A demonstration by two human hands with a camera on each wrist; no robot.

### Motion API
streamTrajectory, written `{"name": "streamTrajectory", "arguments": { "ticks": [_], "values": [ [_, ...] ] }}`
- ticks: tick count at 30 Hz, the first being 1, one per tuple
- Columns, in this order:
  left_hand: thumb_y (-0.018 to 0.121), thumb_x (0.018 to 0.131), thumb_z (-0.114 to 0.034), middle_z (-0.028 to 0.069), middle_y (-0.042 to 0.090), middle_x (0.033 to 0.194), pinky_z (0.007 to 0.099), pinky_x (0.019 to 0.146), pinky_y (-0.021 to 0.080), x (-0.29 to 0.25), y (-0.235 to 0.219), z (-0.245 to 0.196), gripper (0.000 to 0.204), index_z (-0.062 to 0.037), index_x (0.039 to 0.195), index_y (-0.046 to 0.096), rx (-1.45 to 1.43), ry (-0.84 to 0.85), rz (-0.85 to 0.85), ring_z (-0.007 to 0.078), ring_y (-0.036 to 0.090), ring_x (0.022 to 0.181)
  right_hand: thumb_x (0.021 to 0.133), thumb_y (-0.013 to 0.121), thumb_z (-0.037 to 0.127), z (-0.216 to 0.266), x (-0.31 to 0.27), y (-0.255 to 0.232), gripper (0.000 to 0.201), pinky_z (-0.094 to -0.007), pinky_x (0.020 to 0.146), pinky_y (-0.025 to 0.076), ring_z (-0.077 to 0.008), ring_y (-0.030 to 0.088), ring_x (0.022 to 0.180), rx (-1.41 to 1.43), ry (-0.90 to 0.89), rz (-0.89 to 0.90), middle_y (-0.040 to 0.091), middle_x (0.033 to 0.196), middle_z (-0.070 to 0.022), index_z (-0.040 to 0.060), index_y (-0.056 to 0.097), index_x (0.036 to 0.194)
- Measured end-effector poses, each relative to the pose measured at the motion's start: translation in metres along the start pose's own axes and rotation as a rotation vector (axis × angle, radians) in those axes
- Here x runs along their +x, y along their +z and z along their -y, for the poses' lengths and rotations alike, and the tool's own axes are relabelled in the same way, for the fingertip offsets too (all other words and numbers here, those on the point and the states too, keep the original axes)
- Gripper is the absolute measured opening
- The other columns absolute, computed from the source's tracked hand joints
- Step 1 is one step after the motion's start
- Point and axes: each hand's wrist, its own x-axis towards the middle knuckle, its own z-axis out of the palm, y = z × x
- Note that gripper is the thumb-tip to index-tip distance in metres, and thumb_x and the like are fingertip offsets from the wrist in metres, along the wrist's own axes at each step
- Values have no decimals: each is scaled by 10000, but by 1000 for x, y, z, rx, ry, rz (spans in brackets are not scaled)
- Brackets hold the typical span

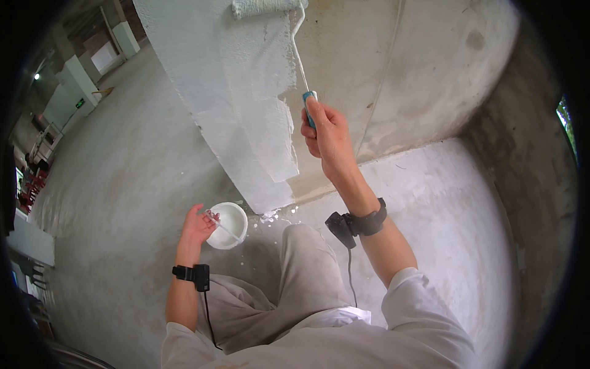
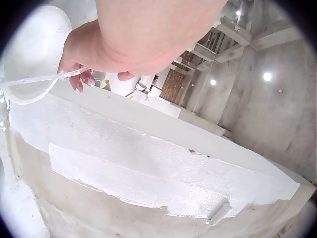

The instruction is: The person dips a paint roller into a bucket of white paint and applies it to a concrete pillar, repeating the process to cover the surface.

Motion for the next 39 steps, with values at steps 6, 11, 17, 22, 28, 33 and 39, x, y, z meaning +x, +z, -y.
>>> {"name": "streamTrajectory", "arguments": {
  "ticks": [6,11,17,22,28,33,39],
  "values": [
    [585,860,-309,117,563,841,381,831,496,-3,0,0,332,11,912,512,-32,-5,20,304,594,870,962,526,397,-54,-26,-21,371,-206,373,149,-2,246,424,-10,127,-42,379,574,67,86,492,763],
    [582,864,-307,110,570,815,376,823,498,2,-4,1,329,12,904,515,-18,-8,46,305,600,859,965,519,388,-100,-50,-38,369,-205,371,157,-2,243,425,-30,241,-87,369,570,73,91,485,747],
    [584,863,-302,108,565,817,371,821,497,1,-1,1,324,11,901,512,-15,-11,55,304,598,867,966,511,382,-121,-63,-46,368,-205,374,171,-4,251,428,-79,282,-121,362,568,71,99,471,735],
    [586,861,-297,109,559,824,372,824,494,-3,3,1,324,15,901,506,-12,-12,45,306,593,881,963,511,386,-135,-72,-50,368,-204,372,172,-6,258,424,-99,334,-143,368,568,67,102,471,732],
    [582,866,-297,113,554,831,373,846,484,-6,5,3,321,12,890,499,-17,-8,50,306,588,890,953,521,397,-156,-83,-60,373,-205,369,161,-7,256,421,-102,445,-170,368,566,66,103,471,730],
    [580,868,-301,105,553,835,364,854,478,-8,10,2,313,2,873,501,8,-19,59,302,587,894,950,525,398,-169,-90,-66,375,-205,368,160,-9,255,418,-106,502,-172,370,564,67,103,470,725],
    [575,868,-304,104,559,853,357,859,475,-7,9,0,310,-1,864,507,36,-21,88,292,588,896,948,530,392,-178,-97,-62,374,-213,368,145,-14,241,421,-84,556,-196,357,563,66,95,476,726]
  ]
}}
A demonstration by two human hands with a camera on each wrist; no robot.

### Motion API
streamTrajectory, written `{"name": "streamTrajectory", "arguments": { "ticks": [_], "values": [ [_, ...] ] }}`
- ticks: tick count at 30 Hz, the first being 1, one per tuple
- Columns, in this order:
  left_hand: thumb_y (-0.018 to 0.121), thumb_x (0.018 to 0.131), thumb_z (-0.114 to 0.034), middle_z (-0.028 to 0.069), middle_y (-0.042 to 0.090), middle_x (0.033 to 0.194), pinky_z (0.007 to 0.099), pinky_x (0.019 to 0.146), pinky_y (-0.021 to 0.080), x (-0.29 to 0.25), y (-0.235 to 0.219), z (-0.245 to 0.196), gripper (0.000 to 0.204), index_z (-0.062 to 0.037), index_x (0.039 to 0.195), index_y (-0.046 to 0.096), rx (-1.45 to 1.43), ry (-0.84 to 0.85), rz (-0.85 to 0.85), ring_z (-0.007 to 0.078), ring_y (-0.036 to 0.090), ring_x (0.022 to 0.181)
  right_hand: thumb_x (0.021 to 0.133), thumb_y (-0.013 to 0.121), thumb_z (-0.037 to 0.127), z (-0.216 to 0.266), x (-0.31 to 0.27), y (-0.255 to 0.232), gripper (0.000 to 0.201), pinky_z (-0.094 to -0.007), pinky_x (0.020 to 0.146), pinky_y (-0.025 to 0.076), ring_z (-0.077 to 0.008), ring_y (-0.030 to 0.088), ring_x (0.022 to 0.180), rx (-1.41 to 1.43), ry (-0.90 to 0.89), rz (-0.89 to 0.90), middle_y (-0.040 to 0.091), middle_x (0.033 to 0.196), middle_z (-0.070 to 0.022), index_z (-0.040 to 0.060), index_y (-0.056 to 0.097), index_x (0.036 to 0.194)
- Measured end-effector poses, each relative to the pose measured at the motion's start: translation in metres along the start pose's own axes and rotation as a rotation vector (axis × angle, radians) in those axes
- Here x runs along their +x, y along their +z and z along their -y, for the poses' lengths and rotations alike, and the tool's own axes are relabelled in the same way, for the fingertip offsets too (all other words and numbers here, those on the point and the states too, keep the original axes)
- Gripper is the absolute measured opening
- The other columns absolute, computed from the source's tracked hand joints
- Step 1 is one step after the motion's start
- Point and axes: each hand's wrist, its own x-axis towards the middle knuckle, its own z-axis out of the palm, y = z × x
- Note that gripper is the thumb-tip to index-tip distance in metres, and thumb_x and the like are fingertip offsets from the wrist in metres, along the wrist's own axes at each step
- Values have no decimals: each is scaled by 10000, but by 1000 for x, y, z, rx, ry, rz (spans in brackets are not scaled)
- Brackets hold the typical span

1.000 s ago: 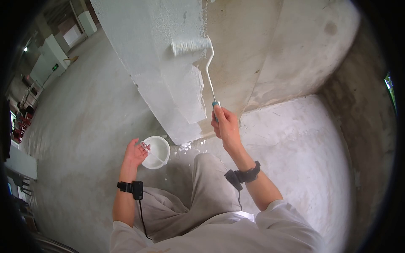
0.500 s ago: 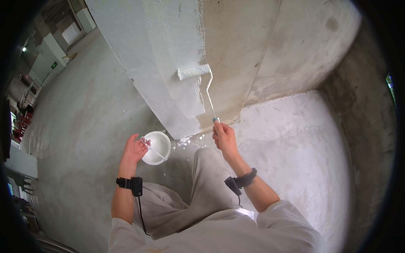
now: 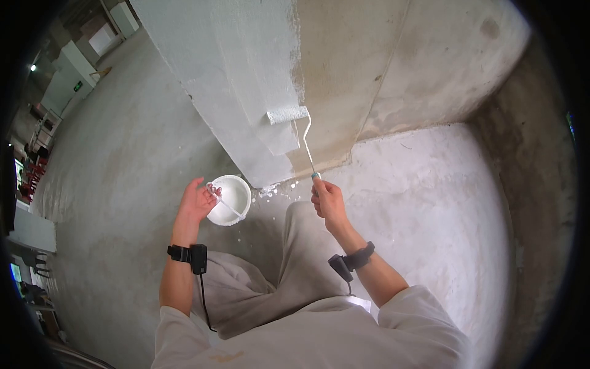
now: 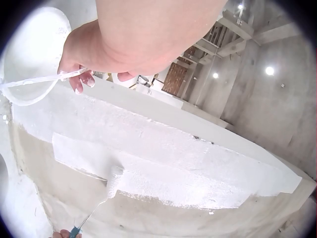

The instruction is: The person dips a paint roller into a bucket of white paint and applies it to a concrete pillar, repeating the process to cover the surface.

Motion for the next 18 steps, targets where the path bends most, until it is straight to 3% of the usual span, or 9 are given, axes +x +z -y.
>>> {"name": "streamTrajectory", "arguments": {
  "ticks": [6,14,18],
  "values": [
    [534,896,-299,147,573,893,381,885,484,0,2,-1,311,10,875,506,8,-10,-7,297,583,904,947,538,397,-4,3,-2,378,-217,368,138,-14,231,416,3,49,24,355,564,64,89,479,736],
    [533,899,-297,131,576,872,376,875,486,-2,8,0,304,3,857,506,47,-8,9,281,587,896,950,540,400,-2,3,-9,372,-217,367,144,-16,221,413,14,96,70,347,564,64,81,485,766],
    [527,902,-308,124,583,878,364,870,481,-3,11,2,311,1,868,513,114,-10,9,264,590,899,945,515,308,-1,3,-14,267,-207,372,176,-24,256,441,40,88,120,376,607,40,59,501,850]
  ]
}}
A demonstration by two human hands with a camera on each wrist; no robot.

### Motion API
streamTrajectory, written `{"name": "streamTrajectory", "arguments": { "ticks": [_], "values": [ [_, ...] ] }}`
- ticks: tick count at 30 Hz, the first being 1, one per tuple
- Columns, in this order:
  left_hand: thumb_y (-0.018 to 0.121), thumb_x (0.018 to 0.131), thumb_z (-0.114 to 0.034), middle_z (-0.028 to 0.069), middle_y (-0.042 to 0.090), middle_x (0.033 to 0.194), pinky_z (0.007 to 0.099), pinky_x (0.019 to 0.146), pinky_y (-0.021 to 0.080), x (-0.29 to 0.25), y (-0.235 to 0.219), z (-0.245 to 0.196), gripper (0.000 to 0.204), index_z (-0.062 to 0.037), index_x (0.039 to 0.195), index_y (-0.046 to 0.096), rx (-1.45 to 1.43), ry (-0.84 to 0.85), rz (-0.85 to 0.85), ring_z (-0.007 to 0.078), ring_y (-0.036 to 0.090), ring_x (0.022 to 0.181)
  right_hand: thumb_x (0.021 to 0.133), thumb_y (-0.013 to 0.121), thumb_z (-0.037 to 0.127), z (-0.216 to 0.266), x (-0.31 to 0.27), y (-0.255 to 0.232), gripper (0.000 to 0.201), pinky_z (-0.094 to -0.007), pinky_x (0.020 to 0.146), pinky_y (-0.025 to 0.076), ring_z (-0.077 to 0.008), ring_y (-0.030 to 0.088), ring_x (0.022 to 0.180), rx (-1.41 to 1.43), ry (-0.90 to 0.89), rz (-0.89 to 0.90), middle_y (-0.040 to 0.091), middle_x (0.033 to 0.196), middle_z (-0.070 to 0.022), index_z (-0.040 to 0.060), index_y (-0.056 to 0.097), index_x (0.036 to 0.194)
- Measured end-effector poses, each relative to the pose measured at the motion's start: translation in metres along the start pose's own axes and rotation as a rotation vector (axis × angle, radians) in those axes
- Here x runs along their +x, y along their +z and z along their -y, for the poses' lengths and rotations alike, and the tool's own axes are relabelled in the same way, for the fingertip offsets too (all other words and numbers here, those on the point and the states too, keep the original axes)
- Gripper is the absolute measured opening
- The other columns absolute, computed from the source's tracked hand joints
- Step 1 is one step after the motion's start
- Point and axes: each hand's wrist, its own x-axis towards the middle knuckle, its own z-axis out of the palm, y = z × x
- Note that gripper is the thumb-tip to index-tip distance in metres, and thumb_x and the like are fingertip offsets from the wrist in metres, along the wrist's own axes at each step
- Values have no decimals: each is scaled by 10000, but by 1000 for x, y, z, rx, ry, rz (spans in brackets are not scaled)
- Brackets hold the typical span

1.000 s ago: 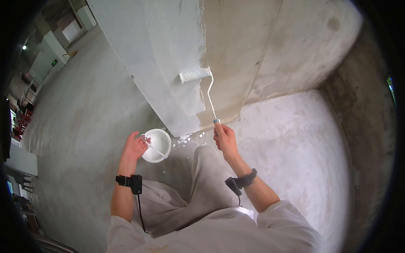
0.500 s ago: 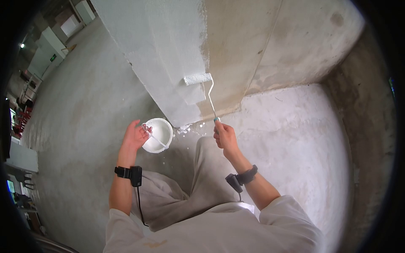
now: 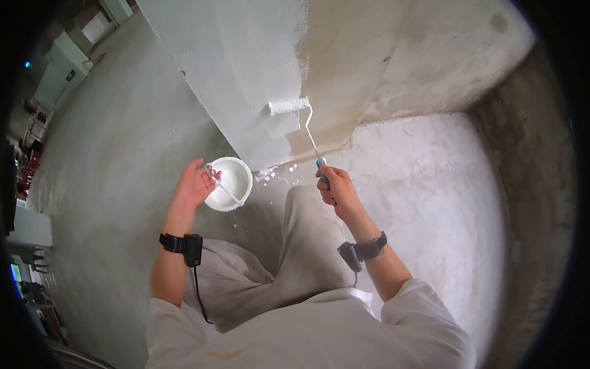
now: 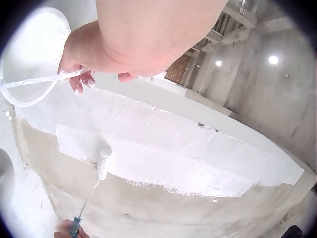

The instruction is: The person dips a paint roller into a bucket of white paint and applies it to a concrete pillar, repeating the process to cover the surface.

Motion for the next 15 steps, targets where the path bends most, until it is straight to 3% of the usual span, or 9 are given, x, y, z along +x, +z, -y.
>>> {"name": "streamTrajectory", "arguments": {
  "ticks": [4,15],
  "values": [
    [521,905,-314,126,587,891,355,879,472,-1,2,1,319,5,889,519,23,-3,-13,261,590,899,915,484,218,5,-4,4,200,-209,380,189,-33,267,462,5,-15,14,376,617,32,24,528,929],
    [535,900,-317,153,587,928,360,913,460,-1,4,-1,324,7,900,516,19,-39,7,274,581,925,977,478,250,2,-2,10,235,-194,402,202,-27,271,485,5,-34,49,397,659,27,22,535,996]
  ]
}}
